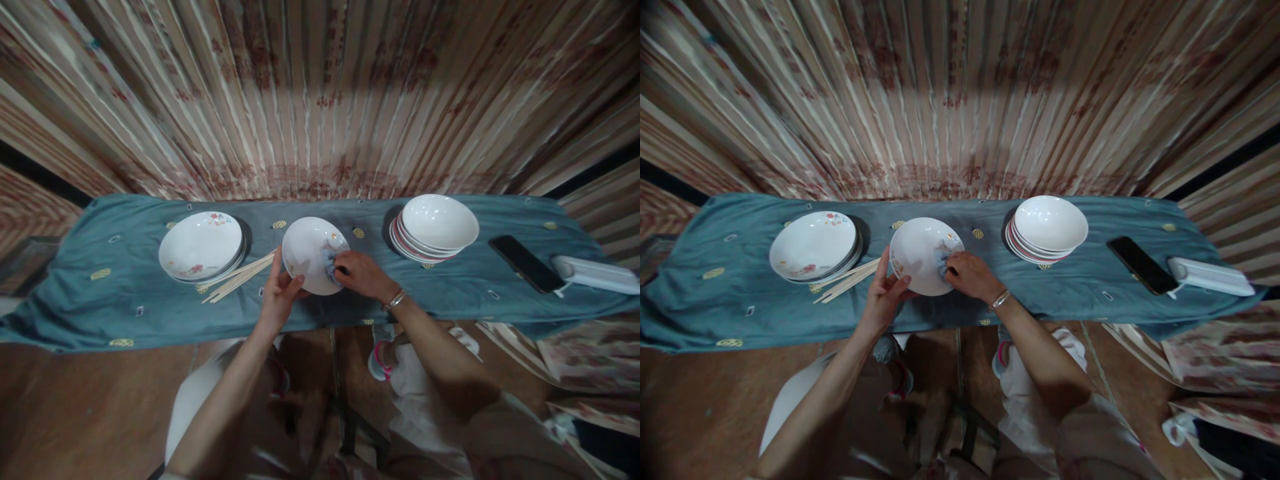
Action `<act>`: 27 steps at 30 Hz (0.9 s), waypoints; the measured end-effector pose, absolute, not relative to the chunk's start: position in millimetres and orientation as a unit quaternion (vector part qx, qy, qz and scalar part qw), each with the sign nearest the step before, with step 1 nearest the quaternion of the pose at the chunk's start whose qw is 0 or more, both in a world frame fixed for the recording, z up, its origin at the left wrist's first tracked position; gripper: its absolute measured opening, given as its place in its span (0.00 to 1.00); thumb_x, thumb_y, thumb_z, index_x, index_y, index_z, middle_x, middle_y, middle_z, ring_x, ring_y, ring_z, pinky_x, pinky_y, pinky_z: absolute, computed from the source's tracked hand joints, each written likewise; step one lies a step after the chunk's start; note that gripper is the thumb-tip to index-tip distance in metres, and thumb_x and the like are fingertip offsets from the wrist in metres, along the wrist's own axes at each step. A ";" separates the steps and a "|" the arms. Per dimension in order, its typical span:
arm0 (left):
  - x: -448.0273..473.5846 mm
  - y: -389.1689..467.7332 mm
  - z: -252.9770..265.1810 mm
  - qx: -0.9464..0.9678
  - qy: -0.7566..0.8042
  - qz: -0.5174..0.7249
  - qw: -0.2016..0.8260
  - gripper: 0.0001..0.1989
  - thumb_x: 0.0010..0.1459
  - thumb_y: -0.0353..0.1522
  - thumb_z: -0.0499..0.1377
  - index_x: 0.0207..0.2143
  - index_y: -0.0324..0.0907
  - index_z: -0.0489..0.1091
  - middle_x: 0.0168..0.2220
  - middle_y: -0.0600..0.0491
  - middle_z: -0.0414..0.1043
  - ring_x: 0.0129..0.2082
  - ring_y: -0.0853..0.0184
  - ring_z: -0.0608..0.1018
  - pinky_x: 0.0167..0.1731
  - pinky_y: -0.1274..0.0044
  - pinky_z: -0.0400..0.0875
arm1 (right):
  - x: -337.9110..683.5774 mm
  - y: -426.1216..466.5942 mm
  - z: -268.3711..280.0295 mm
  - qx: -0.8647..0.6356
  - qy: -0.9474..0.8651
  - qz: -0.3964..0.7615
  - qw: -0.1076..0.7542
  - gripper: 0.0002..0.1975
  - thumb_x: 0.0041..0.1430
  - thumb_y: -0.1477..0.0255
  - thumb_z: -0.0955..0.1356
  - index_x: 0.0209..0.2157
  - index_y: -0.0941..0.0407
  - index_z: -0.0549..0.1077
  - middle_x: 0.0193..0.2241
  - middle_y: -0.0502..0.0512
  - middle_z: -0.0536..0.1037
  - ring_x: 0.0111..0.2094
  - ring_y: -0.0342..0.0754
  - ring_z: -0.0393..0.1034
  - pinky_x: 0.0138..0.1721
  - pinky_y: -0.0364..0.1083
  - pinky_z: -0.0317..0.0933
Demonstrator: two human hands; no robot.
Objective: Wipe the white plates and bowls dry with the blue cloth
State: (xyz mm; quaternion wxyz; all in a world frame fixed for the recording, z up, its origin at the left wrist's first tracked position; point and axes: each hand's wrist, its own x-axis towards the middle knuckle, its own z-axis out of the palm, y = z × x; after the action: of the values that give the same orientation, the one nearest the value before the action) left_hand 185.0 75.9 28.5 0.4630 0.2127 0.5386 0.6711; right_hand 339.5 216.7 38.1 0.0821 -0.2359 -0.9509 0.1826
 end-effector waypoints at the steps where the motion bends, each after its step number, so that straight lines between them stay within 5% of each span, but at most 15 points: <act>1: 185.3 75.7 28.7 0.212 0.538 0.671 0.464 0.58 0.42 0.39 0.71 0.69 0.51 0.40 0.50 0.46 0.75 0.40 0.59 0.79 0.33 0.73 0.79 | 339.3 218.2 36.0 -0.242 -0.951 0.169 0.092 0.07 0.59 0.77 0.64 0.31 0.59 0.73 0.36 0.59 0.77 0.41 0.51 0.71 0.46 0.48 0.63; 13: 196.5 74.4 30.3 0.202 0.505 0.670 0.505 0.54 0.45 0.35 0.70 0.68 0.54 0.42 0.46 0.50 0.77 0.39 0.60 0.79 0.34 0.71 0.79 | 323.6 231.1 16.8 -0.218 -0.930 0.201 0.218 0.20 0.64 0.73 0.61 0.56 0.58 0.67 0.57 0.64 0.67 0.58 0.55 0.61 0.61 0.58 0.55; 27: 193.9 74.0 26.4 0.195 0.495 0.679 0.506 0.52 0.46 0.34 0.69 0.68 0.54 0.44 0.43 0.52 0.79 0.35 0.65 0.79 0.32 0.74 0.79 | 307.2 201.6 28.8 -0.074 -0.919 0.333 0.199 0.15 0.65 0.73 0.61 0.48 0.56 0.75 0.55 0.61 0.72 0.58 0.51 0.65 0.60 0.54 0.59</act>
State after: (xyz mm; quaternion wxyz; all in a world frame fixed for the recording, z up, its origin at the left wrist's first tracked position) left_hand 193.9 74.0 26.4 0.5057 0.1946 0.4954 0.6790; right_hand 307.2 201.6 28.8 0.1987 -0.0741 -0.9186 0.3334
